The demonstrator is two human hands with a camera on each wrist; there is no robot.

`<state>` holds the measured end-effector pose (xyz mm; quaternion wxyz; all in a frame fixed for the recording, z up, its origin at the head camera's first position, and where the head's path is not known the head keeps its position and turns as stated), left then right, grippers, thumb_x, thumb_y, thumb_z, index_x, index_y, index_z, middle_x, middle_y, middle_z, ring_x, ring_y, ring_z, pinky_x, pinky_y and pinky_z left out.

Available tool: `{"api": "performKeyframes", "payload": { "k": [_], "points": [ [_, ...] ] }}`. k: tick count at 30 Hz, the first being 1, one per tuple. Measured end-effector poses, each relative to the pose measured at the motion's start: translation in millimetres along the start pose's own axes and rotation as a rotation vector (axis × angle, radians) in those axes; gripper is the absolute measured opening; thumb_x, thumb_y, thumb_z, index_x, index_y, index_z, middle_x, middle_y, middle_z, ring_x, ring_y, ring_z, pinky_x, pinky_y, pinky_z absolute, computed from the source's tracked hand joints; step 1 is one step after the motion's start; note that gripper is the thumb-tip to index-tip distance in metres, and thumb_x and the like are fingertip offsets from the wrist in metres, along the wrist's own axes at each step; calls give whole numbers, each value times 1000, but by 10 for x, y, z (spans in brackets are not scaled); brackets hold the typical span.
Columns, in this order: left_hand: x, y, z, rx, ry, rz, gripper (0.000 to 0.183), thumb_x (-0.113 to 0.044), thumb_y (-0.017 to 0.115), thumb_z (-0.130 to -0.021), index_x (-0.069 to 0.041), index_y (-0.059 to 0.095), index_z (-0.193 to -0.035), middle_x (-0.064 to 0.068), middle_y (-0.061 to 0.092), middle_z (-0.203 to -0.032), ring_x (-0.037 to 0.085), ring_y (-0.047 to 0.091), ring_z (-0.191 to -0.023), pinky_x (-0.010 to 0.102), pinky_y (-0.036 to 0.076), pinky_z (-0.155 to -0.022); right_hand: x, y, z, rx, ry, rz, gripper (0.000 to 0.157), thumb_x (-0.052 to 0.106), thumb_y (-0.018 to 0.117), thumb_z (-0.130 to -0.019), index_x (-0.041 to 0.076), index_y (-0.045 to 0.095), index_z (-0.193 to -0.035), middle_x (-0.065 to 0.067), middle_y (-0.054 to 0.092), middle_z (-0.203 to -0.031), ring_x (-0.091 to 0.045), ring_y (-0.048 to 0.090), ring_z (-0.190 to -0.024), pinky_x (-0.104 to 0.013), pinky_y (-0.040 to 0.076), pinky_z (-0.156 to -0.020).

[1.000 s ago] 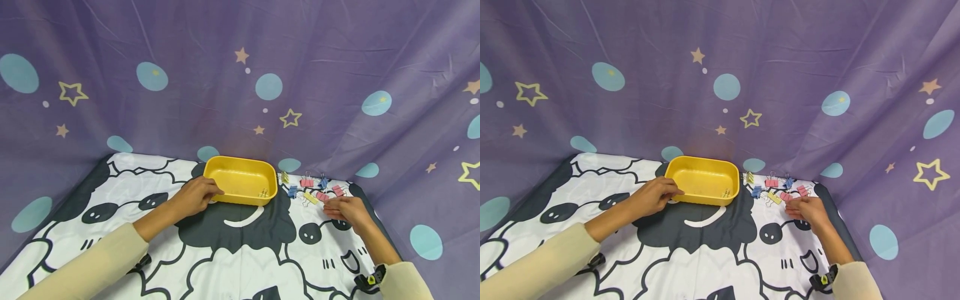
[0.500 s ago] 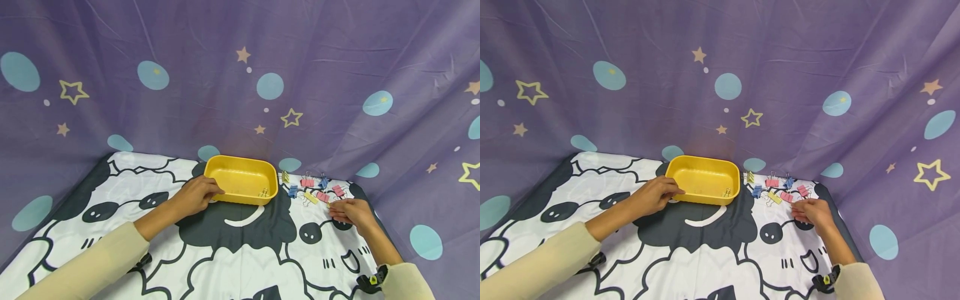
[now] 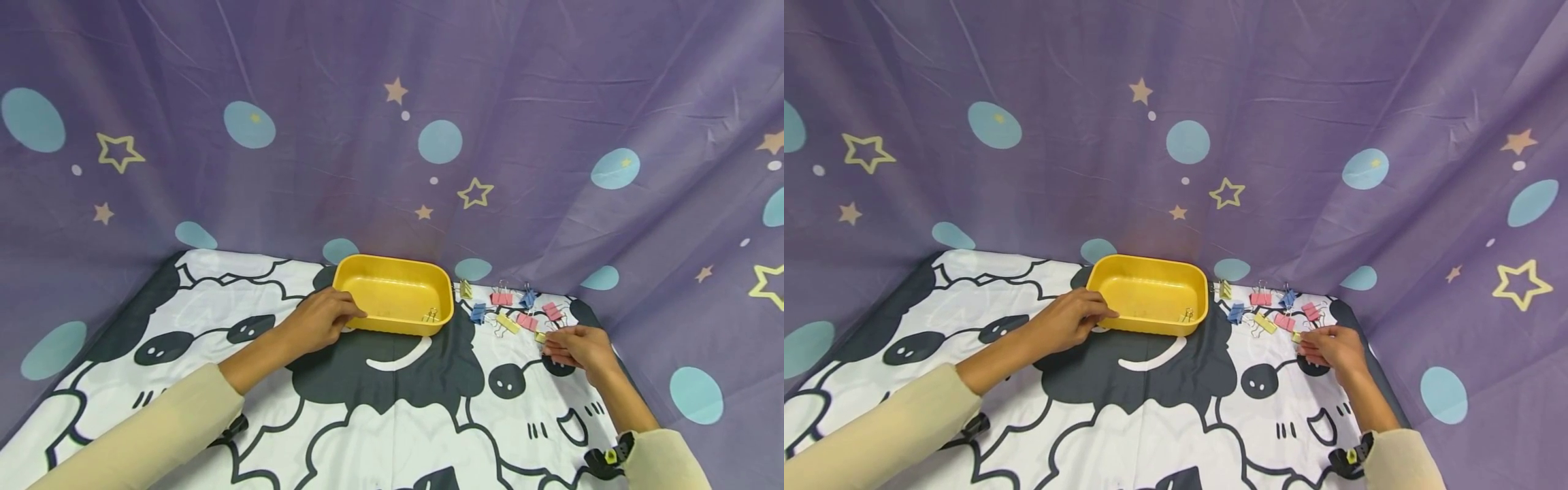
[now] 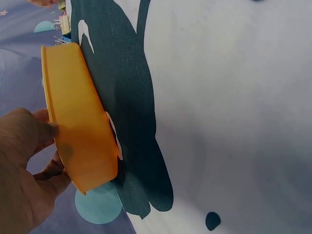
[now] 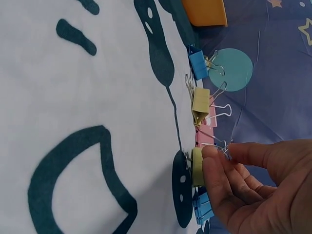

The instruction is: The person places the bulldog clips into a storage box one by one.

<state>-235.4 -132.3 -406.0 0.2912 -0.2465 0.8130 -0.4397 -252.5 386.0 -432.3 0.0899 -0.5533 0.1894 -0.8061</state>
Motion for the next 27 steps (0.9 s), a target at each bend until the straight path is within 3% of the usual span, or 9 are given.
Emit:
{"api": "performKeyframes", "payload": {
  "k": [5,16,27],
  "points": [
    [-3,3,-1,-11,11,-5,32,8,76,-95,-13,91,-113,1,81,-99,22,72,-93,43,61,-89,-26,-41,1,-21,0,-21,34,8,73,-108,-17,65,-130,1,83,-81,-9,81,-73,-29,69,-72],
    [-17,-9,-4,-10,5,-11,32,9,76,-95,-13,91,-113,1,80,-97,22,72,-92,43,61,-88,-20,-90,82,29,4,-153,20,-5,71,-104,-19,77,-117,-6,85,-83,-14,85,-75,-31,70,-77],
    [-20,-10,-16,-1,5,-3,34,11,74,-94,-12,91,-113,2,79,-95,21,71,-89,43,61,-88,-21,-141,121,149,36,-255,16,-7,67,-106,-11,83,-108,-9,86,-86,-17,86,-80,-29,70,-78]
  ]
}}
Point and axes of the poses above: each hand's wrist, its own z-axis away from the middle knuckle, its own y-axis out of the palm, x = y × z, the point moved 4 cm from there along -z, towards the middle knuckle
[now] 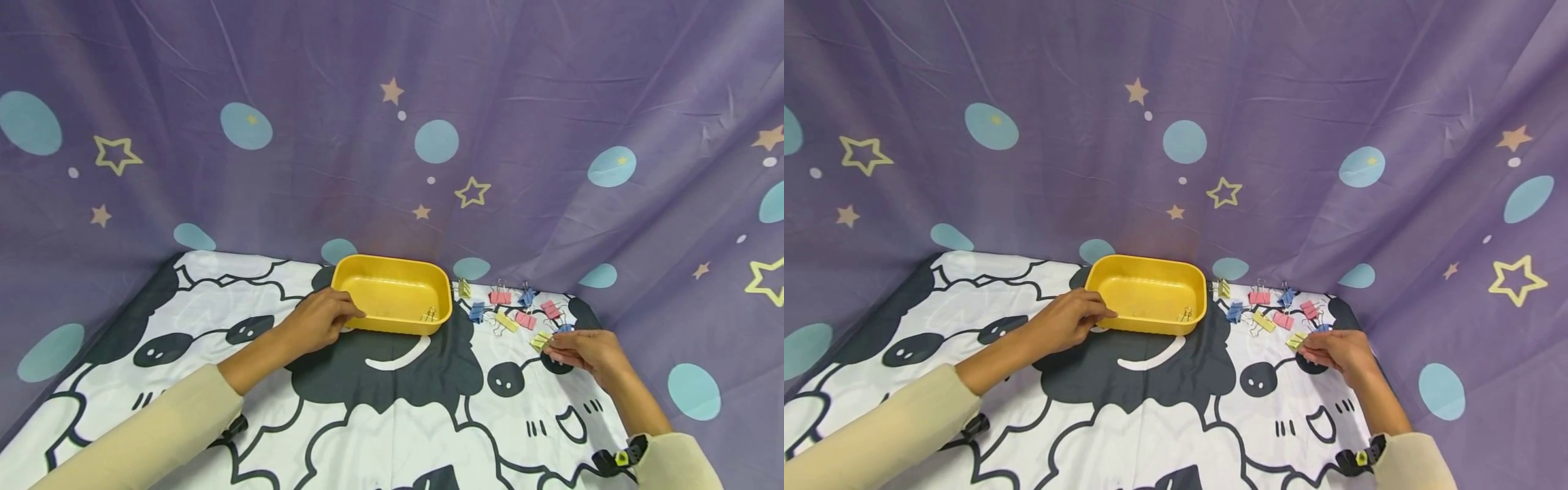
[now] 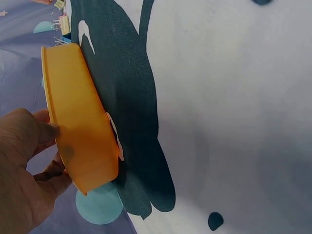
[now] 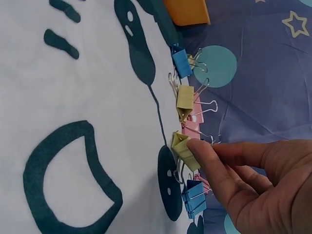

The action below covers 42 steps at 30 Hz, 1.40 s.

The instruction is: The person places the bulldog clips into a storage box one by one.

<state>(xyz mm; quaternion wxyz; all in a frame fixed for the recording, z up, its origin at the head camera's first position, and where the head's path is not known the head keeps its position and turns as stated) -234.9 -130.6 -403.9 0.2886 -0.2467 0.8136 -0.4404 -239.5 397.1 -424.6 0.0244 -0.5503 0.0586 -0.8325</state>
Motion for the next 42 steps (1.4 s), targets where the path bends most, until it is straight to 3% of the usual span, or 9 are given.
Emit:
{"api": "performKeyframes", "payload": {
  "k": [8,13,18,23,36,42],
  "points": [
    [2,-1,1,1,-4,7,33,11,74,-95,-12,91,-113,3,80,-95,21,71,-89,42,61,-87,23,-22,32,27,23,33,16,-3,70,-107,-5,85,-105,-9,86,-88,-17,86,-82,-29,70,-78],
    [2,-7,3,2,-6,6,34,11,74,-94,-11,91,-113,3,80,-96,20,70,-89,42,61,-87,46,-16,33,80,29,45,16,-9,71,-103,-13,81,-115,-11,87,-92,-18,87,-84,-30,70,-79],
    [4,-11,3,-1,-4,12,35,12,74,-93,-11,91,-114,4,80,-95,21,70,-88,42,60,-87,100,25,32,111,36,66,35,-11,73,-101,-25,66,-132,-12,87,-94,-18,87,-86,-30,70,-81],
    [14,-7,-4,-6,-4,12,36,13,73,-93,-11,91,-113,4,80,-95,20,69,-88,42,60,-86,205,80,50,127,40,131,50,-9,73,-101,-29,55,-143,-11,87,-96,-18,87,-86,-31,70,-81],
    [15,-3,4,4,-16,16,35,12,74,-94,-11,91,-114,4,80,-96,21,70,-89,43,61,-87,417,263,34,224,-37,182,54,-5,69,-105,-28,49,-150,-10,87,-104,-15,87,-93,-30,69,-86],
    [17,3,7,10,-25,22,36,12,73,-94,-12,91,-114,3,80,-95,20,69,-88,42,60,-85,475,385,-4,254,-72,188,49,-7,68,-106,-27,53,-148,-9,87,-108,-16,87,-95,-31,69,-88]
  ]
}}
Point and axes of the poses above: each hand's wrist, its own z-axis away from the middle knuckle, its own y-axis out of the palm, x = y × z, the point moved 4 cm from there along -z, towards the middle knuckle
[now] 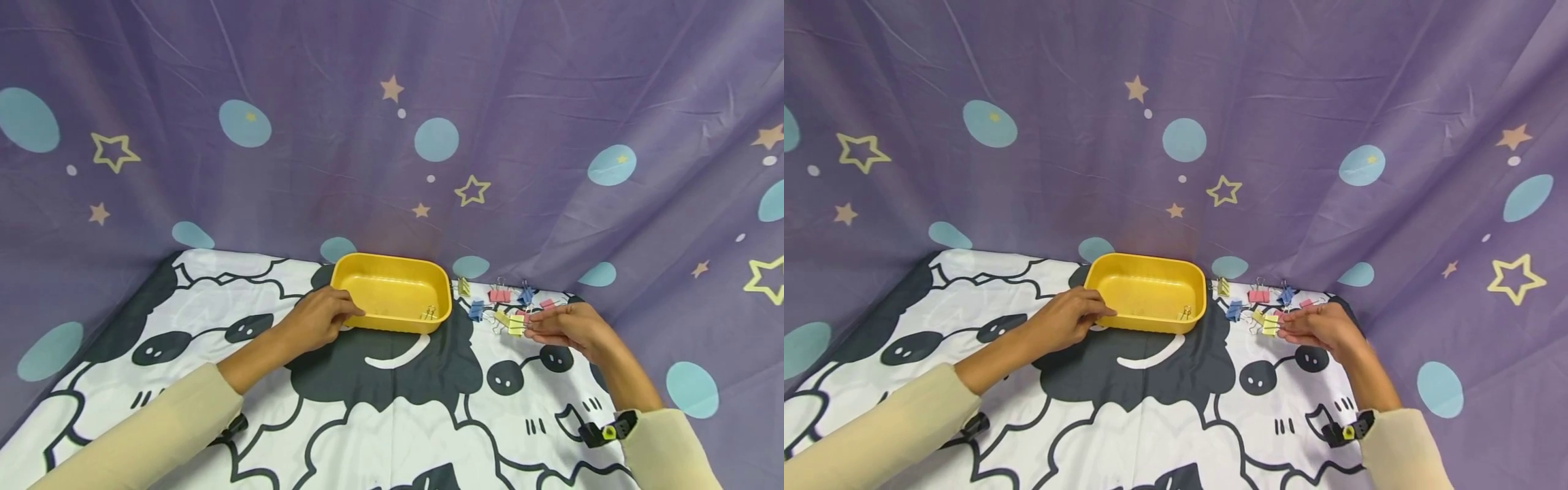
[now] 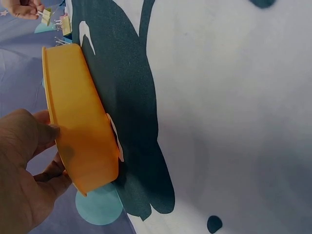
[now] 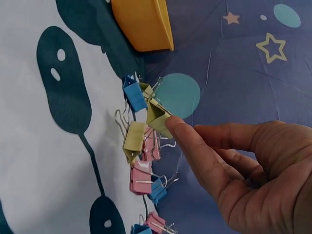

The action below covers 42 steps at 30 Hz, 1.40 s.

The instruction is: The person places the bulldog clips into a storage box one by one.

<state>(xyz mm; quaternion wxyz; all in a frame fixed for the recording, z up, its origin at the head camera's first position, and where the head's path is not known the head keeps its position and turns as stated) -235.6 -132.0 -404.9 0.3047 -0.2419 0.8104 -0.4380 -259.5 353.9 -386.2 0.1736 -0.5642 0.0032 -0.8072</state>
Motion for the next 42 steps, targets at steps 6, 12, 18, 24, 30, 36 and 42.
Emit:
{"api": "performKeyframes", "payload": {
  "k": [6,12,18,24,30,36,42],
  "points": [
    [2,4,8,-3,0,-1,35,12,74,-94,-12,91,-114,3,80,-95,19,69,-87,42,60,-86,82,104,-86,15,-33,7,48,-10,63,-107,-29,51,-150,-11,86,-115,-16,86,-97,-31,69,-89],
    [5,7,29,-20,12,0,37,13,72,-93,-11,91,-113,3,79,-93,19,68,-86,41,60,-85,157,240,-198,-5,-17,12,47,-6,66,-108,-25,53,-149,-9,87,-105,-14,86,-93,-30,69,-87],
    [15,18,46,-17,11,0,38,14,72,-92,-11,91,-113,1,78,-92,18,67,-85,40,59,-83,267,408,-294,-10,-48,55,45,-4,66,-108,-24,55,-148,-7,87,-104,-11,85,-92,-30,69,-89],
    [17,6,41,-15,-2,-2,36,12,74,-93,-12,91,-113,1,79,-93,20,70,-88,41,60,-84,434,539,-359,-27,-76,80,43,-2,69,-108,-21,60,-146,-9,87,-109,-11,85,-93,-30,69,-88],
    [10,16,22,-9,-2,2,36,12,73,-93,-12,91,-113,2,79,-94,21,70,-89,41,60,-84,571,623,-399,-28,-93,83,45,-3,67,-108,-21,59,-148,-10,86,-110,-11,85,-93,-29,69,-88],
    [20,18,0,-1,-4,2,37,13,73,-93,-13,91,-114,3,79,-94,19,68,-87,40,59,-82,692,688,-453,-28,-106,113,44,-1,69,-108,-20,61,-147,-7,87,-105,-12,85,-91,-28,69,-85],
    [18,5,-10,5,-5,7,37,13,73,-94,-12,91,-114,2,79,-94,18,68,-87,40,59,-84,806,756,-500,-43,-113,145,42,3,71,-108,-17,65,-145,-7,87,-104,-14,86,-92,-29,69,-85]
  ]
}}
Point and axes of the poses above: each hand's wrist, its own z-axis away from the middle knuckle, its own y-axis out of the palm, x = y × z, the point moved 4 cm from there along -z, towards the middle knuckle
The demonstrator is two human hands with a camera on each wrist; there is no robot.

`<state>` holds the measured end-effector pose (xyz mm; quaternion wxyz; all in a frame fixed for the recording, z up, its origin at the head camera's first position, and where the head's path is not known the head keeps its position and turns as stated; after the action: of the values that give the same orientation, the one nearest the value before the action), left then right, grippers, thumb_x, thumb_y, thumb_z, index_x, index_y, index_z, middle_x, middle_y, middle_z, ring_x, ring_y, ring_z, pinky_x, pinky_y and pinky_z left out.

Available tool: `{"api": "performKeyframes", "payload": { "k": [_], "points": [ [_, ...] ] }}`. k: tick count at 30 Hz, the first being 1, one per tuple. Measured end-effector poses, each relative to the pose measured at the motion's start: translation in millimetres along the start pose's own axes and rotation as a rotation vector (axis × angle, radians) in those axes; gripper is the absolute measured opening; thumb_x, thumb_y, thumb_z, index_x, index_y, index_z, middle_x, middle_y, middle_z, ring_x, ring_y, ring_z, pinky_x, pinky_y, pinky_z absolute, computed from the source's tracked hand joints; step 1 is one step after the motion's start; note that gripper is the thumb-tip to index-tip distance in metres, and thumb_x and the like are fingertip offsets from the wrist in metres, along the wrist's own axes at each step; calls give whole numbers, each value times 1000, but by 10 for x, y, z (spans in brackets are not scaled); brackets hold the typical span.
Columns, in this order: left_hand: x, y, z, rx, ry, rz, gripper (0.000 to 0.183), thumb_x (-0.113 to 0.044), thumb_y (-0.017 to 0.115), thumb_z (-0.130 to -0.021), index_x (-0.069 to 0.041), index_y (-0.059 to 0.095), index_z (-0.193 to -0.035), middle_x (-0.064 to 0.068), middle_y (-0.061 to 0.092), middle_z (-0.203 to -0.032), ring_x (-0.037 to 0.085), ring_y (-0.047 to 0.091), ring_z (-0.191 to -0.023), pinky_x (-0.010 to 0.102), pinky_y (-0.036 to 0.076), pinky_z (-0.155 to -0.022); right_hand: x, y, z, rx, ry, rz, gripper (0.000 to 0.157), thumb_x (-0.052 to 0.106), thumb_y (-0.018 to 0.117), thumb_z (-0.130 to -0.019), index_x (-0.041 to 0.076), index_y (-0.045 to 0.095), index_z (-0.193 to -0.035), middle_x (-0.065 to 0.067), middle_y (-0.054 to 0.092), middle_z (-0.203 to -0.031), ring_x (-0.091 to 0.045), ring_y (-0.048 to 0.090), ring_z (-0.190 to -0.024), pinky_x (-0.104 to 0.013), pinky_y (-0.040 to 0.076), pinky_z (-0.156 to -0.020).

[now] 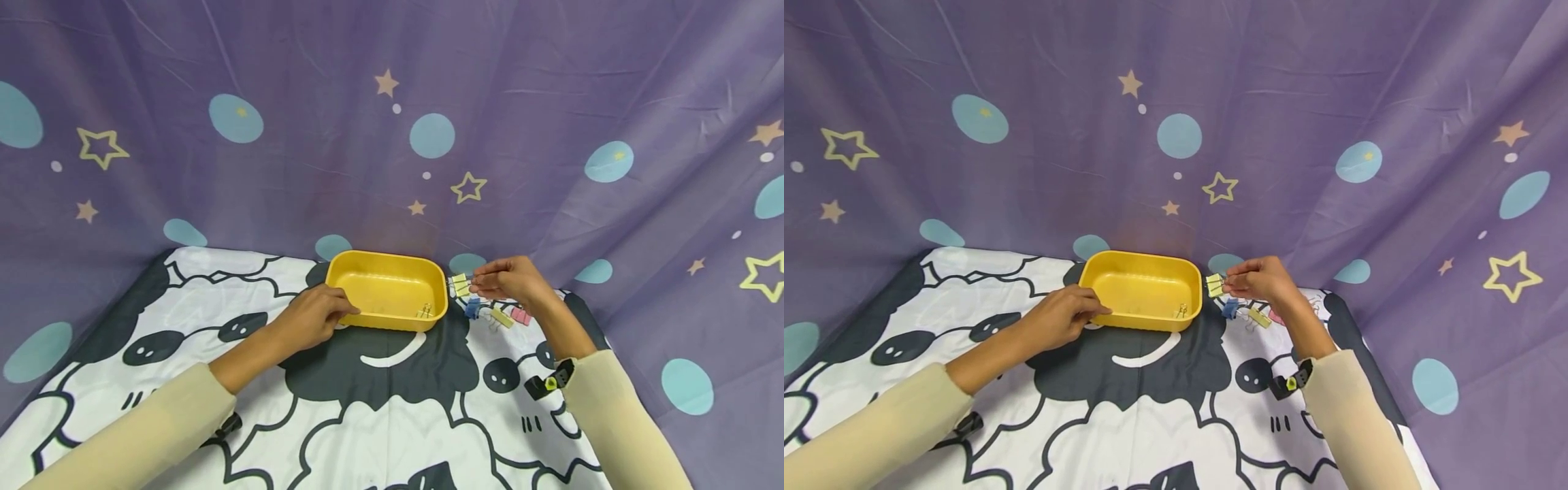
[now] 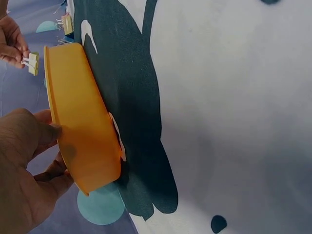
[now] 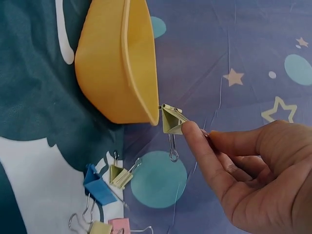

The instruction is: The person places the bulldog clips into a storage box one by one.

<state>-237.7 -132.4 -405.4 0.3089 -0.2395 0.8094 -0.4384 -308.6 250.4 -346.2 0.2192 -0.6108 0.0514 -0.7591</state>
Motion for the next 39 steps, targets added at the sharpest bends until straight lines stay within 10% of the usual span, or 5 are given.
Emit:
{"api": "performKeyframes", "payload": {
  "k": [15,39],
  "points": [
    [-14,-47,-11,18,-15,19,36,14,72,-94,-10,90,-114,4,80,-94,17,67,-85,40,60,-83,231,280,-158,31,-36,10,39,-5,70,-106,-16,67,-144,-27,82,-127,-17,86,-96,-36,69,-94],
    [-17,-7,-23,16,-16,27,43,18,68,-90,-11,91,-113,2,76,-88,12,61,-81,33,53,-78,234,897,-298,98,-148,174,27,-7,75,-101,-14,78,-127,-26,84,-113,-29,87,-96,-58,64,-102]
  ]
}}
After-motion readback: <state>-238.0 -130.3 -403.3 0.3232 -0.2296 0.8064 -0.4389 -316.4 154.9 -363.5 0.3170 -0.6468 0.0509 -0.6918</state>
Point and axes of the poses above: each hand's wrist, its own z-axis away from the middle knuckle, its own y-axis out of the palm, x = y × z, the point moved 4 cm from there along -z, towards the middle knuckle
